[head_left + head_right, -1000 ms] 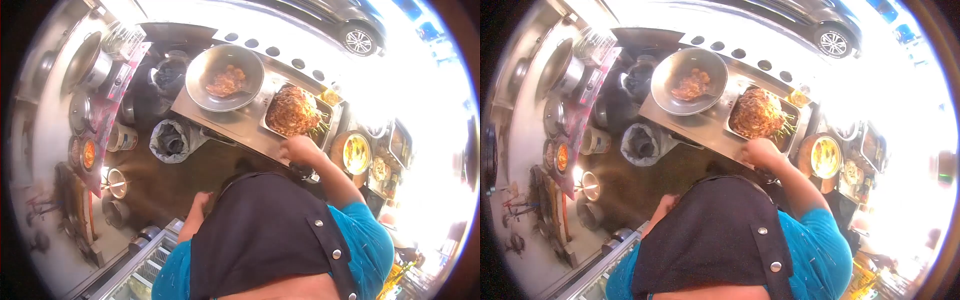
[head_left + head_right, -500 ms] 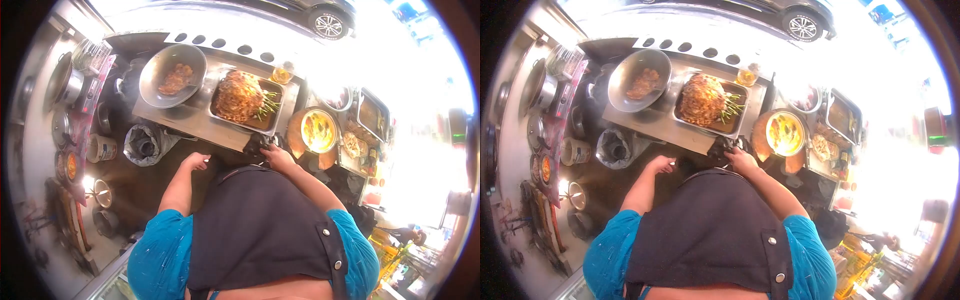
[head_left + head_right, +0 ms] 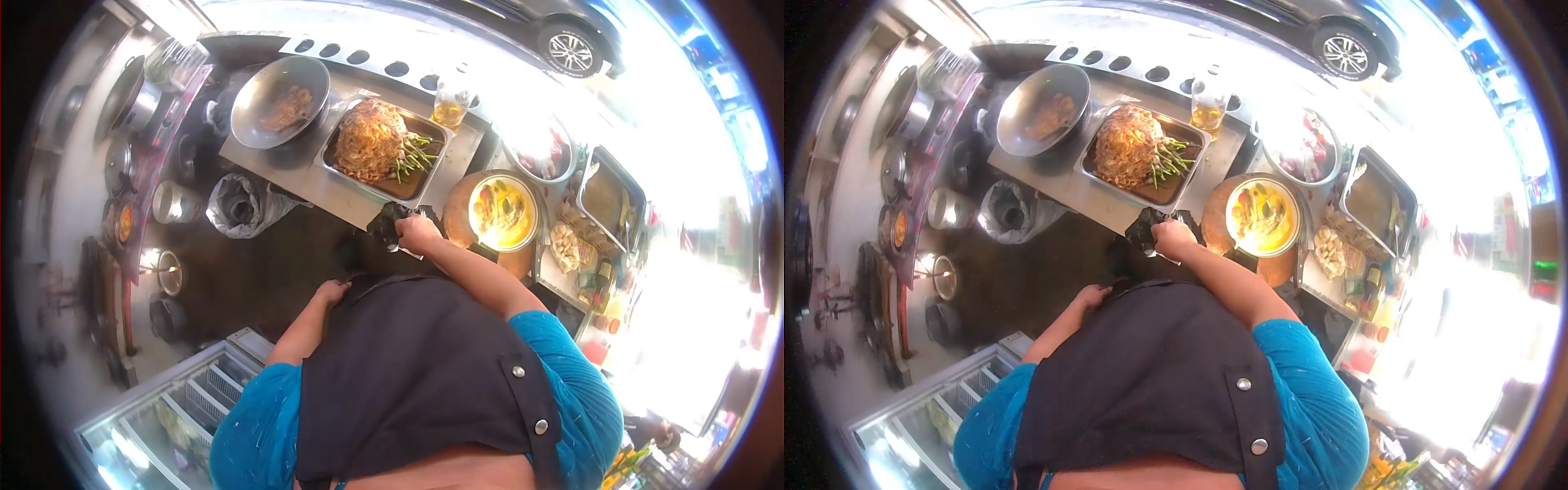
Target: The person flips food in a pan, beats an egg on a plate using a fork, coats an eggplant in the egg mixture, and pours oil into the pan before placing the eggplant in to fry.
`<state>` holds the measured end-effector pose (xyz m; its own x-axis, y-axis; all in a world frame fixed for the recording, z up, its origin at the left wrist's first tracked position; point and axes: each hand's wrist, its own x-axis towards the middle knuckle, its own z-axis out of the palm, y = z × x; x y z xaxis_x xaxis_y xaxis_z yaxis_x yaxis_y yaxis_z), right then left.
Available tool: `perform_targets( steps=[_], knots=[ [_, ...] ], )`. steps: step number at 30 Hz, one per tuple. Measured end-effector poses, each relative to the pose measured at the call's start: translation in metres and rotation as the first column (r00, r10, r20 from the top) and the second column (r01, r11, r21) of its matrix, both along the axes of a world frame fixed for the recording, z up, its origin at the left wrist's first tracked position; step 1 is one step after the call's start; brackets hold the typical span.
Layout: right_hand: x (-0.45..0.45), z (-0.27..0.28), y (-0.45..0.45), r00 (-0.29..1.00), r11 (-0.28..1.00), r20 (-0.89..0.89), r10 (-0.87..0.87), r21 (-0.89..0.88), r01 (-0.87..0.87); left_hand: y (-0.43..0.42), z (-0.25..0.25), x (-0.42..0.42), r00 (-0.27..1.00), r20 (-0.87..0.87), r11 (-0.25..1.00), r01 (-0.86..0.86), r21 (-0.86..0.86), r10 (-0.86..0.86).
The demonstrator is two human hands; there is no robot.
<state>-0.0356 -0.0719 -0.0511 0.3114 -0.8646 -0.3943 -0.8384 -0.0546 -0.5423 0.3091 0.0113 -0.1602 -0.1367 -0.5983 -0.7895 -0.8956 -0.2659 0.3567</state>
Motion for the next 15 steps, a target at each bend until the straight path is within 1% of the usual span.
perform_targets(
  steps=[1, 2, 3, 4, 5, 7, 8, 11, 13, 14, 15],
  knots=[
    [0.001, 0.004, -0.001, 1.000, 0.999, -0.011, -0.021, 0.024, 0.021, 0.001, 0.003, 0.001, 0.999, 0.030, 0.999, -0.035, 0.026, 0.035],
    [0.000, 0.003, -0.003, 1.000, 1.000, -0.009, -0.004, 0.020, 0.004, 0.003, 0.005, 0.002, 0.998, 0.031, 0.998, -0.052, 0.022, 0.052],
    [-0.003, -0.010, -0.002, 0.998, 0.999, 0.051, -0.042, 0.004, 0.042, 0.007, 0.020, 0.000, 0.993, 0.032, 0.993, -0.111, 0.048, 0.110],
    [-0.005, -0.017, -0.001, 0.990, 0.997, 0.112, -0.080, -0.010, 0.082, 0.012, 0.021, 0.003, 0.985, 0.034, 0.983, -0.169, 0.074, 0.167],
    [-0.007, -0.024, -0.001, 0.984, 0.996, 0.150, -0.094, 0.002, 0.094, 0.016, 0.022, 0.006, 0.983, 0.035, 0.981, -0.183, 0.069, 0.181],
    [-0.009, -0.032, -0.001, 0.986, 0.997, 0.152, -0.073, -0.018, 0.076, 0.026, 0.001, 0.020, 0.989, 0.049, 0.989, -0.139, -0.045, 0.141],
    [-0.009, -0.035, -0.001, 0.986, 0.997, 0.152, -0.063, -0.034, 0.069, 0.024, -0.005, 0.027, 0.988, 0.048, 0.988, -0.142, -0.054, 0.145],
    [-0.006, -0.030, 0.002, 0.988, 0.995, 0.140, -0.069, -0.066, 0.079, 0.001, 0.002, 0.039, 0.995, 0.009, 0.994, -0.096, -0.060, 0.097],
    [-0.007, -0.030, 0.002, 0.991, 0.993, 0.113, -0.073, -0.086, 0.083, -0.042, 0.043, 0.039, 0.931, -0.213, 0.955, -0.288, 0.065, 0.295],
    [-0.008, -0.029, 0.000, 0.990, 0.991, 0.114, -0.080, -0.094, 0.090, -0.065, 0.106, 0.022, 0.855, -0.358, 0.923, -0.382, 0.054, 0.375],
    [-0.009, -0.027, -0.003, 0.991, 0.997, 0.121, -0.064, -0.026, 0.067, -0.086, 0.151, 0.016, 0.790, -0.477, 0.913, -0.402, 0.071, 0.385]
  ],
)
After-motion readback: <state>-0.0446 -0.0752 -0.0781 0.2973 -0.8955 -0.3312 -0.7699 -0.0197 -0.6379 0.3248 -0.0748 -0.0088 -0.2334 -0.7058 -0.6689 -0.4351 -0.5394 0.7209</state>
